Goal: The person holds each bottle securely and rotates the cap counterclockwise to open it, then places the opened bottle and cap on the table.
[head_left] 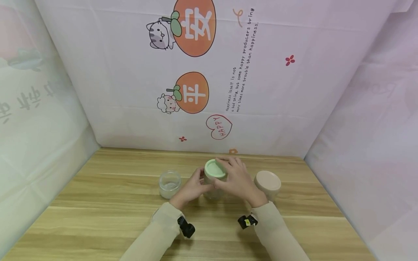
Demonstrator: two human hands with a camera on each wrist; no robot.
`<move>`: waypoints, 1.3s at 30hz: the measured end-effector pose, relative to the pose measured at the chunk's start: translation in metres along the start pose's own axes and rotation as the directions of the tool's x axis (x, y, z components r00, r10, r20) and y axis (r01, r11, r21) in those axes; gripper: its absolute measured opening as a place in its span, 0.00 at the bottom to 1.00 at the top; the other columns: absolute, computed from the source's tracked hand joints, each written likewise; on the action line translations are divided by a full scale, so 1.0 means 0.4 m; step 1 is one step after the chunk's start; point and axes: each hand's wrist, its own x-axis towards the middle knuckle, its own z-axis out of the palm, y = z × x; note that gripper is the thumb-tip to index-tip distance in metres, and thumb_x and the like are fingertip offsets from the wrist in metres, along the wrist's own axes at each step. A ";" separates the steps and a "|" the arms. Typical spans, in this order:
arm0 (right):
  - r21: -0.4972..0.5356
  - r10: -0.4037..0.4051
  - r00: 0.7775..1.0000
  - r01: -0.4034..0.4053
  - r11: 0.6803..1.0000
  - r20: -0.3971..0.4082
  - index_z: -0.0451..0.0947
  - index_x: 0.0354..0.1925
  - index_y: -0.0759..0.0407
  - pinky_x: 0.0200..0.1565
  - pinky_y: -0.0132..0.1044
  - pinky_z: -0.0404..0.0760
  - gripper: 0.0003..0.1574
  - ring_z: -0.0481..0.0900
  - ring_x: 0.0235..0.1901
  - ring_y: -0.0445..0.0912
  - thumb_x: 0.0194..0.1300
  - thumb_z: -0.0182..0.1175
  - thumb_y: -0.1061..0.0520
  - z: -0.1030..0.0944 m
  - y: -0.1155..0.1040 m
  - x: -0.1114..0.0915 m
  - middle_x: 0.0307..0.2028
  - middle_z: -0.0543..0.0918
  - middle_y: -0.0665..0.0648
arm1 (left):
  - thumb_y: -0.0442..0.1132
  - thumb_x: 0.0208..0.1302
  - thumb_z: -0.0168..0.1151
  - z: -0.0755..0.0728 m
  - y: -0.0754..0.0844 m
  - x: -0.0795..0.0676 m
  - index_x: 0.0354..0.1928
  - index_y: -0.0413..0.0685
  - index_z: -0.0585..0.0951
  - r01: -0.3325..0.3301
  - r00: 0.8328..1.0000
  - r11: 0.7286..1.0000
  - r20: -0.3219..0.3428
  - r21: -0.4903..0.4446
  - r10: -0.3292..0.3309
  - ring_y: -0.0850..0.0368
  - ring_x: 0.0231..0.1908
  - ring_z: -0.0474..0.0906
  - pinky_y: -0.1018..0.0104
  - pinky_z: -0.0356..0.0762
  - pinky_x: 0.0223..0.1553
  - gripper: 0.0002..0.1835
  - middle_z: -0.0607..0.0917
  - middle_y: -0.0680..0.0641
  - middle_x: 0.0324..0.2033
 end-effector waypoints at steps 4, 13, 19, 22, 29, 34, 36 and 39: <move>0.072 -0.016 0.999 0.013 0.997 0.032 0.72 0.68 0.58 0.54 0.55 0.74 0.43 0.66 0.61 0.53 0.56 0.65 0.45 -0.006 0.001 0.000 0.65 0.73 0.60 | 0.46 0.63 0.72 0.000 0.002 0.000 0.74 0.42 0.56 0.005 1.000 1.000 0.004 0.007 -0.005 0.41 0.70 0.59 0.43 0.59 0.69 0.45 0.64 0.39 0.68; 0.167 -0.028 0.997 0.015 0.986 0.078 0.67 0.72 0.59 0.54 0.53 0.76 0.44 0.65 0.63 0.52 0.57 0.60 0.51 -0.011 0.002 0.001 0.69 0.68 0.59 | 0.46 0.63 0.72 -0.003 -0.002 0.002 0.74 0.42 0.56 -0.007 1.000 1.000 0.013 0.016 0.006 0.43 0.69 0.60 0.44 0.59 0.69 0.45 0.65 0.40 0.67; 0.163 -0.035 0.995 0.018 0.987 0.099 0.66 0.73 0.57 0.55 0.53 0.76 0.44 0.65 0.64 0.53 0.57 0.59 0.52 -0.010 0.005 0.001 0.70 0.66 0.60 | 0.47 0.62 0.73 -0.001 -0.002 0.001 0.72 0.40 0.58 -0.014 1.000 1.000 0.008 0.027 0.013 0.41 0.69 0.62 0.44 0.60 0.69 0.45 0.66 0.39 0.66; 0.161 -0.036 0.994 0.019 0.987 0.102 0.66 0.73 0.56 0.56 0.56 0.75 0.44 0.65 0.65 0.54 0.57 0.60 0.52 -0.012 0.001 -0.001 0.71 0.66 0.61 | 0.46 0.63 0.72 -0.001 -0.004 0.000 0.73 0.40 0.57 -0.025 1.000 0.999 0.014 0.034 0.025 0.41 0.69 0.61 0.43 0.60 0.69 0.45 0.66 0.39 0.66; 0.090 -0.017 0.998 0.012 0.996 0.054 0.68 0.71 0.53 0.59 0.59 0.71 0.43 0.65 0.65 0.55 0.63 0.63 0.40 -0.009 -0.012 0.000 0.69 0.68 0.61 | 0.45 0.65 0.71 -0.002 -0.006 0.001 0.74 0.42 0.56 -0.016 1.000 1.000 0.014 0.027 0.016 0.38 0.70 0.60 0.42 0.60 0.68 0.44 0.64 0.38 0.68; 0.005 -0.005 1.000 0.005 1.000 -0.026 0.73 0.67 0.55 0.52 0.52 0.71 0.46 0.68 0.60 0.54 0.61 0.65 0.30 -0.001 -0.019 0.004 0.62 0.73 0.60 | 0.45 0.65 0.70 -0.004 -0.007 0.002 0.74 0.43 0.56 0.000 1.000 1.000 0.020 0.001 0.000 0.38 0.69 0.61 0.42 0.63 0.67 0.43 0.63 0.38 0.69; -0.006 -0.003 0.999 0.003 1.000 -0.047 0.75 0.66 0.55 0.51 0.51 0.71 0.46 0.69 0.59 0.54 0.60 0.66 0.30 0.002 -0.020 0.004 0.61 0.74 0.60 | 0.45 0.65 0.70 -0.004 -0.008 0.002 0.74 0.43 0.56 -0.002 1.000 1.000 0.024 0.000 0.002 0.38 0.69 0.61 0.43 0.63 0.67 0.43 0.63 0.39 0.68; -0.030 -0.010 0.997 0.008 1.000 -0.078 0.76 0.64 0.56 0.51 0.51 0.70 0.47 0.70 0.57 0.55 0.58 0.67 0.28 0.006 -0.018 0.002 0.59 0.75 0.61 | 0.45 0.66 0.69 -0.004 -0.007 0.001 0.73 0.42 0.56 -0.017 1.000 1.000 0.026 0.007 0.016 0.39 0.69 0.61 0.42 0.63 0.67 0.43 0.63 0.38 0.68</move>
